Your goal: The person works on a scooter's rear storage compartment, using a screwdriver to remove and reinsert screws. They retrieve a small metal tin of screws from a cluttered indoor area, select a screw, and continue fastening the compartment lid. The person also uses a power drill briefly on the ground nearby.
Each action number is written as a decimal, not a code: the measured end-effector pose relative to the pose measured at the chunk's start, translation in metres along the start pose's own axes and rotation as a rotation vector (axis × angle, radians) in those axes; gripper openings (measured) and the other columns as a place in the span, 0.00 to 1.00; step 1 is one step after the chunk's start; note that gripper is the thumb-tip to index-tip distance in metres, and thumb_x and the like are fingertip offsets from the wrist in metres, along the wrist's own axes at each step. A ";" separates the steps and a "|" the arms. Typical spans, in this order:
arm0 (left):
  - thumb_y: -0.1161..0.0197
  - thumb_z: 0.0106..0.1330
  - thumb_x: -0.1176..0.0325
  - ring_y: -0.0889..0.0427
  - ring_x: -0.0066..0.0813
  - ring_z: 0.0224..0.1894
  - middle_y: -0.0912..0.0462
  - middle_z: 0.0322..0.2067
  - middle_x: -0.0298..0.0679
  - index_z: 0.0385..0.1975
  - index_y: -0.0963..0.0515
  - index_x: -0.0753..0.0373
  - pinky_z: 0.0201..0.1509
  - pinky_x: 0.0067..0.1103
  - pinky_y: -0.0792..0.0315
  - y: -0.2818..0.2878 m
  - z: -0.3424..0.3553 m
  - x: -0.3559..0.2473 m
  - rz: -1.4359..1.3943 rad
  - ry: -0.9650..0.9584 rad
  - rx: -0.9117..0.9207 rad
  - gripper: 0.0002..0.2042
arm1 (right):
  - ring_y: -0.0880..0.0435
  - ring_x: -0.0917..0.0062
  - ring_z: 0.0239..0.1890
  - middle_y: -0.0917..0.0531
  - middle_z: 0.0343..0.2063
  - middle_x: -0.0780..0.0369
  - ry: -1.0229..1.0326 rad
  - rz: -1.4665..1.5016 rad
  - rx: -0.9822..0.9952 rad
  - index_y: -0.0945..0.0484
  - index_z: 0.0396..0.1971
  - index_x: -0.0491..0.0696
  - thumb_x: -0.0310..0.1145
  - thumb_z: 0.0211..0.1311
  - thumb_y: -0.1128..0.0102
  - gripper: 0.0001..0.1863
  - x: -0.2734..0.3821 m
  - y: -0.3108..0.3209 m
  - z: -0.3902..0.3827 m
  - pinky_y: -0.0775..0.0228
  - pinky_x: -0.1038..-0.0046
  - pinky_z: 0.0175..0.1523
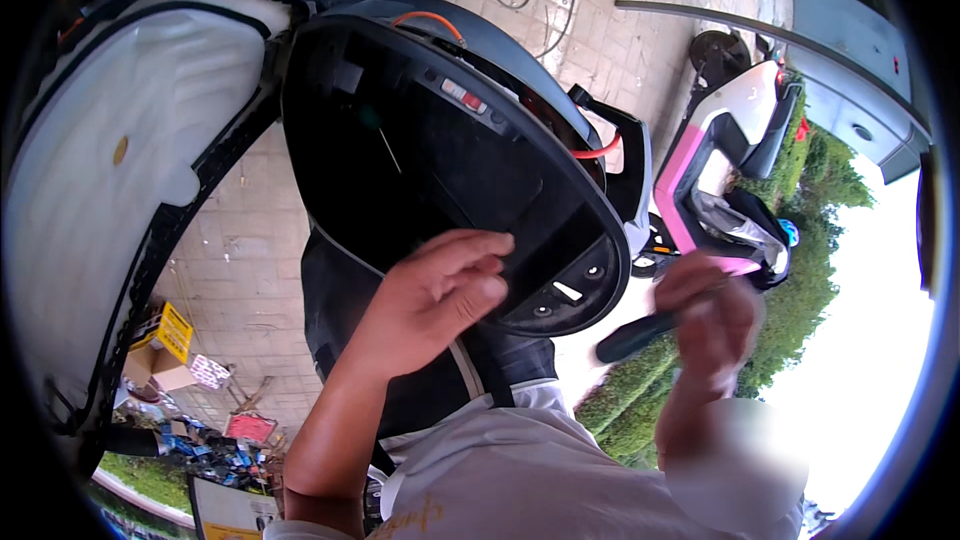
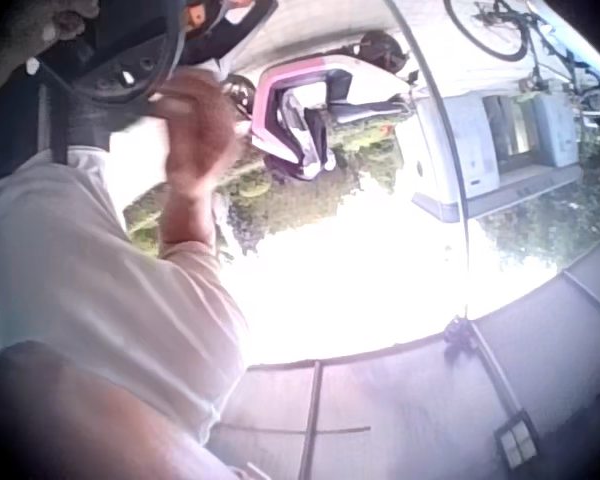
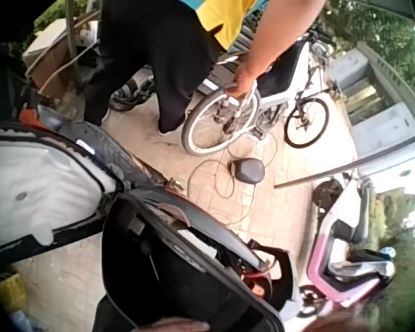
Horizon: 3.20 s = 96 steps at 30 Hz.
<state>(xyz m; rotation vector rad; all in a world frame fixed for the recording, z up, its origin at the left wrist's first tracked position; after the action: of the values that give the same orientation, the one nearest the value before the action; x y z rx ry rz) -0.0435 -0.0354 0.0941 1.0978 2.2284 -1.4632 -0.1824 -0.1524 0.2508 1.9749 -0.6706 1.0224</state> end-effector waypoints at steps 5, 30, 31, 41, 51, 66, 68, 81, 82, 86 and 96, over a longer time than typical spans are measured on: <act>0.42 0.70 0.60 0.22 0.22 0.43 0.20 0.43 0.40 0.55 0.30 0.72 0.49 0.20 0.28 0.023 -0.008 0.014 0.009 0.081 -0.026 0.22 | 0.25 0.87 0.23 0.21 0.26 0.65 -0.502 0.161 0.133 0.26 0.40 0.38 0.26 0.65 0.43 0.08 -0.080 -0.130 0.039 0.32 0.83 0.27; 0.42 0.69 0.68 0.21 0.22 0.30 0.20 0.32 0.38 0.55 0.28 0.68 0.39 0.20 0.23 0.066 0.031 0.068 0.004 0.125 -0.163 0.17 | 0.24 0.83 0.22 0.17 0.33 0.58 -0.480 0.413 -0.184 0.22 0.44 0.39 0.33 0.66 0.41 0.13 -0.145 -0.135 0.081 0.31 0.80 0.28; 0.43 0.70 0.68 0.21 0.22 0.31 0.20 0.33 0.39 0.55 0.28 0.68 0.39 0.20 0.22 0.065 0.031 0.069 0.002 0.125 -0.155 0.17 | 0.24 0.83 0.22 0.17 0.33 0.58 -0.480 0.410 -0.186 0.22 0.44 0.39 0.33 0.66 0.40 0.13 -0.145 -0.135 0.081 0.31 0.80 0.28; 0.42 0.69 0.67 0.20 0.25 0.34 0.19 0.36 0.42 0.55 0.28 0.67 0.40 0.21 0.25 0.073 0.033 0.075 0.036 0.059 -0.168 0.18 | 0.23 0.82 0.23 0.16 0.35 0.56 -0.472 0.414 -0.185 0.22 0.44 0.40 0.34 0.66 0.41 0.13 -0.148 -0.135 0.082 0.31 0.79 0.30; 0.35 0.62 0.67 0.20 0.33 0.30 0.20 0.28 0.45 0.47 0.27 0.67 0.37 0.24 0.28 0.074 0.035 0.041 0.440 -0.239 -0.380 0.17 | 0.25 0.87 0.23 0.16 0.33 0.62 -0.432 0.464 -0.173 0.23 0.46 0.41 0.33 0.70 0.47 0.12 -0.148 -0.138 0.084 0.33 0.83 0.30; 0.38 0.65 0.71 0.23 0.19 0.25 0.22 0.27 0.38 0.51 0.30 0.68 0.30 0.17 0.26 0.084 0.027 0.056 0.606 0.108 -0.218 0.16 | 0.20 0.85 0.31 0.16 0.33 0.59 -0.156 0.059 0.045 0.25 0.48 0.34 0.31 0.66 0.41 0.17 -0.025 -0.068 0.060 0.27 0.84 0.34; 0.37 0.64 0.72 0.21 0.20 0.27 0.21 0.29 0.39 0.50 0.30 0.68 0.33 0.17 0.25 0.090 0.023 0.064 0.492 0.214 -0.260 0.16 | 0.20 0.85 0.27 0.16 0.29 0.60 -0.030 -0.166 0.016 0.22 0.43 0.36 0.32 0.65 0.41 0.14 -0.013 -0.040 0.091 0.28 0.84 0.30; 0.38 0.64 0.73 0.20 0.19 0.29 0.20 0.26 0.37 0.49 0.29 0.70 0.35 0.17 0.25 0.099 0.000 0.067 0.396 0.168 -0.300 0.16 | 0.20 0.69 0.35 0.21 0.31 0.57 0.130 -0.026 0.453 0.19 0.37 0.41 0.24 0.55 0.44 0.10 -0.099 -0.100 0.155 0.29 0.72 0.40; 0.41 0.66 0.73 0.20 0.19 0.30 0.20 0.27 0.37 0.51 0.29 0.70 0.37 0.17 0.25 0.101 -0.001 0.070 0.405 0.200 -0.268 0.15 | 0.20 0.69 0.35 0.21 0.31 0.57 0.131 0.002 0.455 0.19 0.36 0.41 0.24 0.54 0.44 0.10 -0.101 -0.101 0.156 0.29 0.72 0.40; 0.37 0.65 0.74 0.20 0.23 0.34 0.22 0.39 0.40 0.48 0.32 0.68 0.39 0.21 0.22 0.103 -0.003 0.076 0.310 0.226 -0.290 0.15 | 0.20 0.68 0.34 0.20 0.29 0.57 0.184 0.063 0.451 0.18 0.33 0.41 0.25 0.53 0.42 0.08 -0.100 -0.106 0.160 0.28 0.70 0.40; 0.40 0.60 0.86 0.21 0.23 0.38 0.23 0.43 0.42 0.54 0.35 0.69 0.42 0.20 0.24 0.102 -0.002 0.076 0.262 0.268 -0.260 0.22 | 0.20 0.65 0.34 0.20 0.27 0.58 0.234 0.139 0.567 0.20 0.29 0.42 0.27 0.53 0.40 0.05 -0.100 -0.117 0.170 0.28 0.67 0.40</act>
<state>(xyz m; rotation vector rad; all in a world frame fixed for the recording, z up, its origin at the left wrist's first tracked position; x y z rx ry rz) -0.0221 0.0217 -0.0178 1.4974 2.2556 -0.9387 -0.0788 -0.2216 0.0586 2.2468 -0.4188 1.6388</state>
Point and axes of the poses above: each hand's wrist, its own z-axis towards the middle knuckle, its own y-axis out of the back of the hand, x = y × z, the point moved 9 cm from there along z, towards the middle knuckle
